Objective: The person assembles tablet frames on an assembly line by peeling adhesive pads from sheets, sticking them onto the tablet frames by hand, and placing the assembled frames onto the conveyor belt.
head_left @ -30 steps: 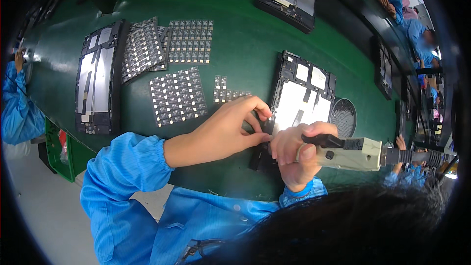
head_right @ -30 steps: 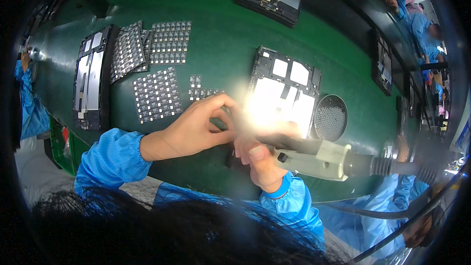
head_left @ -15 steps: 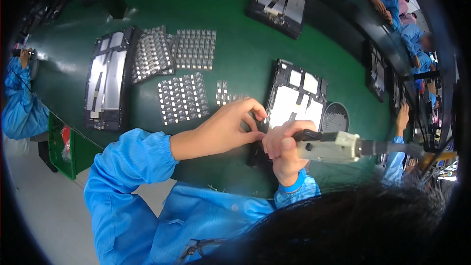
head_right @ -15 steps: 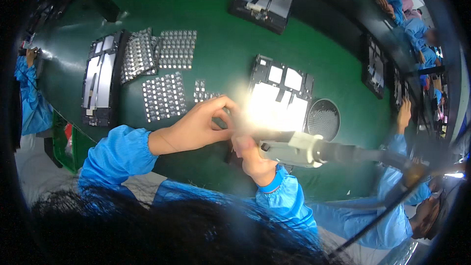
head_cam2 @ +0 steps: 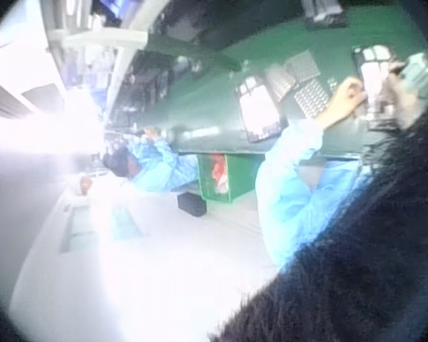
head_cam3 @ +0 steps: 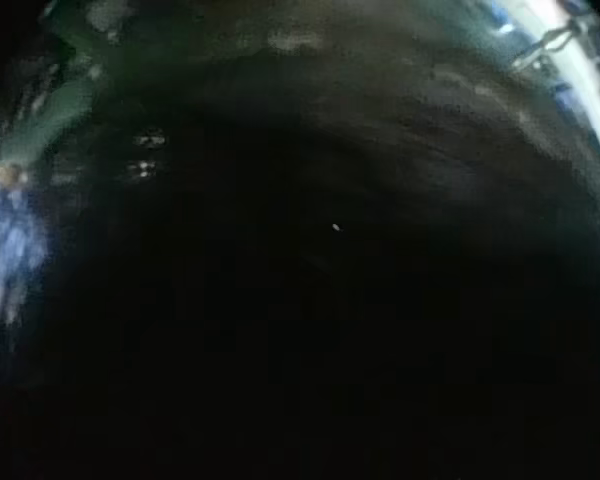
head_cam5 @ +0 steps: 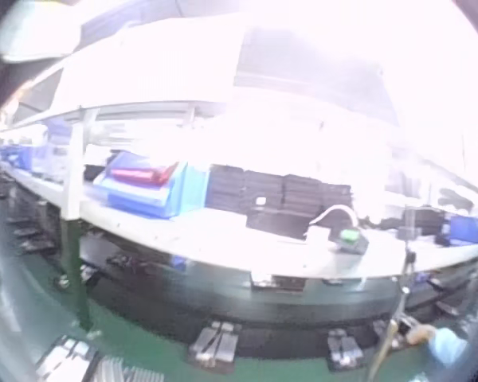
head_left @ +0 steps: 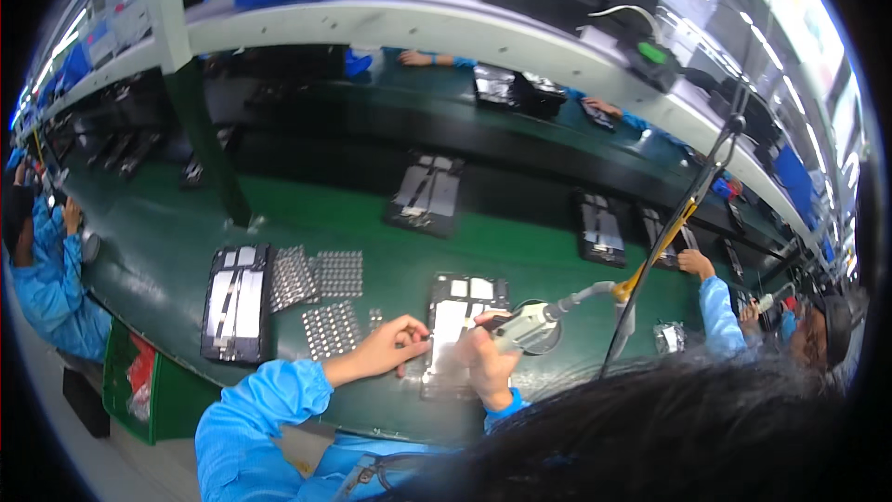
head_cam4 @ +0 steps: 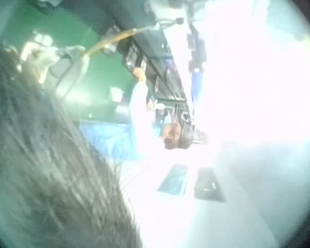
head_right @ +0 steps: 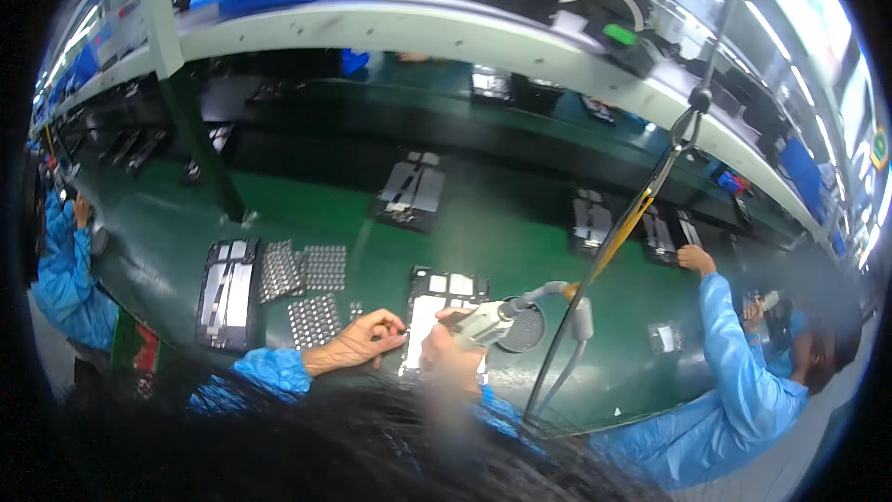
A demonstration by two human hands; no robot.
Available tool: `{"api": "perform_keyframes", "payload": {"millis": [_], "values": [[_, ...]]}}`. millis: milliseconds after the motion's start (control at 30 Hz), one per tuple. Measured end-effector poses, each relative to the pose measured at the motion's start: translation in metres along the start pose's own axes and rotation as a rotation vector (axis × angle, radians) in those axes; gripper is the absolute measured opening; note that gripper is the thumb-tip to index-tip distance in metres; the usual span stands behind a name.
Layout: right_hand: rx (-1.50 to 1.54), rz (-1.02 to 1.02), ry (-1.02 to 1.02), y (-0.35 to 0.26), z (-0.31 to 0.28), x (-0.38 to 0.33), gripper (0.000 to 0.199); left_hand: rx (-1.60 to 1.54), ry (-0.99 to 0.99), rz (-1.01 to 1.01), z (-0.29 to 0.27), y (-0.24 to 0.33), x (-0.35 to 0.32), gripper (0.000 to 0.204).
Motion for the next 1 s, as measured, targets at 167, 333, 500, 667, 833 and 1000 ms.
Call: {"api": "perform_keyframes", "payload": {"millis": [167, 333, 500, 667, 833, 1000], "values": [[-0.027, -0.317, 0.208, -0.113, -0.104, 0.01, 0.015, 0.178, 0.064, -0.154, 0.004, 0.012, -0.021, 0.02], [0.004, -0.317, 0.546, -0.196, -0.19, 0.019, 0.013, 0.154, 0.37, 0.864, 0.022, 0.259, -0.149, 0.042], [-0.044, -0.313, 0.492, -0.204, -0.203, 0.007, 0.018, 0.418, 0.908, 1.124, 0.073, 0.395, -0.299, 0.094], [-0.076, -0.206, 0.408, -0.18, -0.178, 0.023, 0.021, 0.564, 1.033, 0.957, 0.102, 0.441, -0.204, 0.095], [-0.003, -0.157, 0.373, -0.144, -0.212, 0.055, 0.027, 0.636, 1.022, 0.962, 0.096, 0.444, -0.141, 0.095], [-0.195, -0.1, 0.434, -0.155, -0.168, 0.043, 0.029, 0.679, 0.88, 0.932, 0.077, 0.445, -0.15, 0.096]]}}
Point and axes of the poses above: each hand's wrist, its own x-axis towards the middle knuckle, its own z-axis out of the palm, y = z × x, the point moved 9 cm from there along x, towards the middle knuckle, and after that the axes turned 1 degree about -y, right-handed, at the moved point
